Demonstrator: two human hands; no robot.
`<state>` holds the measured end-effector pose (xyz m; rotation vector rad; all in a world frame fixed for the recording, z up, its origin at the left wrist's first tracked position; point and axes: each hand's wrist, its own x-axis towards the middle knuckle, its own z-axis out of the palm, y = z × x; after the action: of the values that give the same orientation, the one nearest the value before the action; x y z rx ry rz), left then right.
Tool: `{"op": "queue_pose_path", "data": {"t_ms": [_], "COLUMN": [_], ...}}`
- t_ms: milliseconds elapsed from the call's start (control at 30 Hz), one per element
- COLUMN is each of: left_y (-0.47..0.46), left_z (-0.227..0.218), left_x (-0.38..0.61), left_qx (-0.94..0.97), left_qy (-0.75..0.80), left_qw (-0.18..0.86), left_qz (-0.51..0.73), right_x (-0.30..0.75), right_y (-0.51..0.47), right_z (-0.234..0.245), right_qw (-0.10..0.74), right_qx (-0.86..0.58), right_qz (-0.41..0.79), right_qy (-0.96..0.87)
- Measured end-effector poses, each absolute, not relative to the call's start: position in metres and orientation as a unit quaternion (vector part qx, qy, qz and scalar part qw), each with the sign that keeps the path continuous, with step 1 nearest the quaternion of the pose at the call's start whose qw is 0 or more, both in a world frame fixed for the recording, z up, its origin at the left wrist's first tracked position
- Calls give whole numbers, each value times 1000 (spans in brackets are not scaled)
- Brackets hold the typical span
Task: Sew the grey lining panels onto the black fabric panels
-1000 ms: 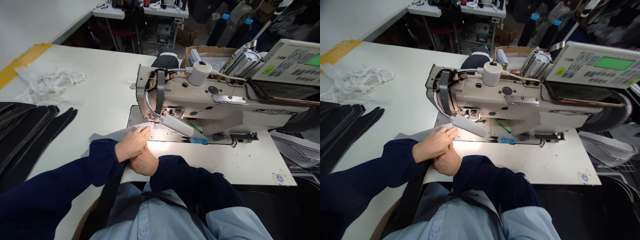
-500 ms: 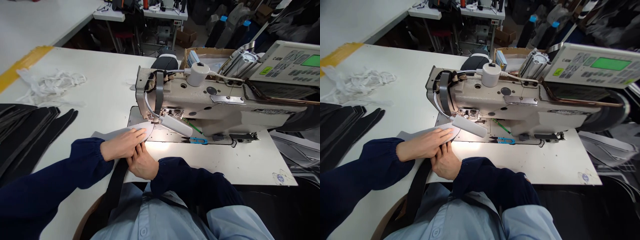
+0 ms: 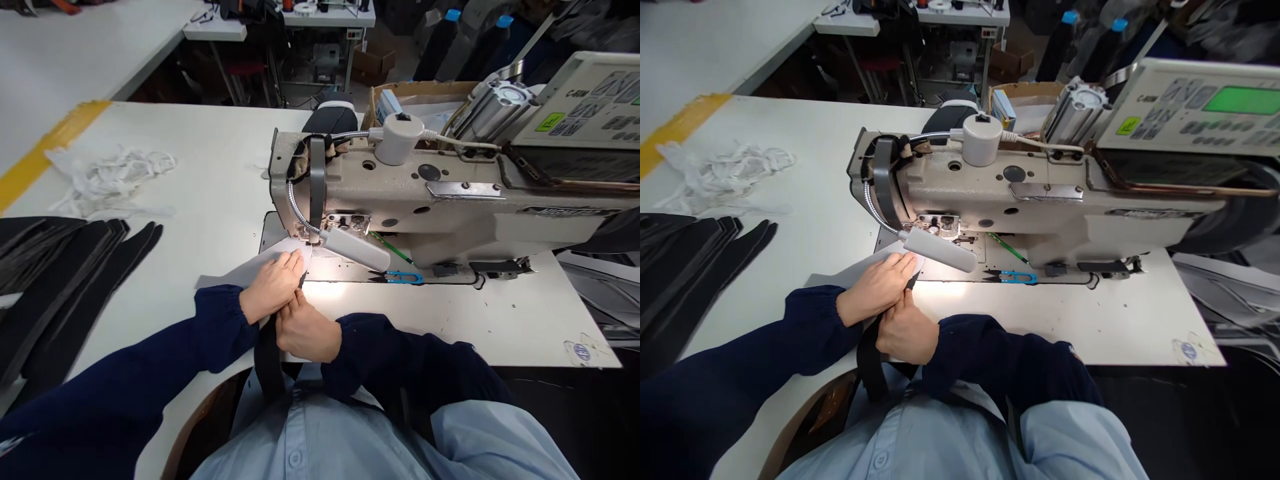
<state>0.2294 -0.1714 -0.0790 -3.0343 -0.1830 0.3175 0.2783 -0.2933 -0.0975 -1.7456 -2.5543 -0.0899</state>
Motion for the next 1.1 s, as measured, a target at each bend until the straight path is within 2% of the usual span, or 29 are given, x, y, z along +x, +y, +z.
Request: {"op": "queue_pose_path", "data": {"t_ms": [267,400,733,1100], "left_y": [-168,-160,-166,-156], "left_z": [-70,-76,-96,-61], "left_x": [239,221,238,228], "left_qx": [-988,-989,-986,-987], "left_qy": [-75,-53,-131,-74], "left_qw": [41,37,60,110], "left_qz": [132,130,78,87], "right_x": [305,306,308,311], "right_y": [-293,-292,-290,-288], "right_z": [-82,-80,-78,-62], "right_qw": [-44,-64,-70,-88], "right_qx": [-567,-571,-579,-577], "right_qz": [83,95,86,111], "right_qy": [-819,-813,-808,-805]}}
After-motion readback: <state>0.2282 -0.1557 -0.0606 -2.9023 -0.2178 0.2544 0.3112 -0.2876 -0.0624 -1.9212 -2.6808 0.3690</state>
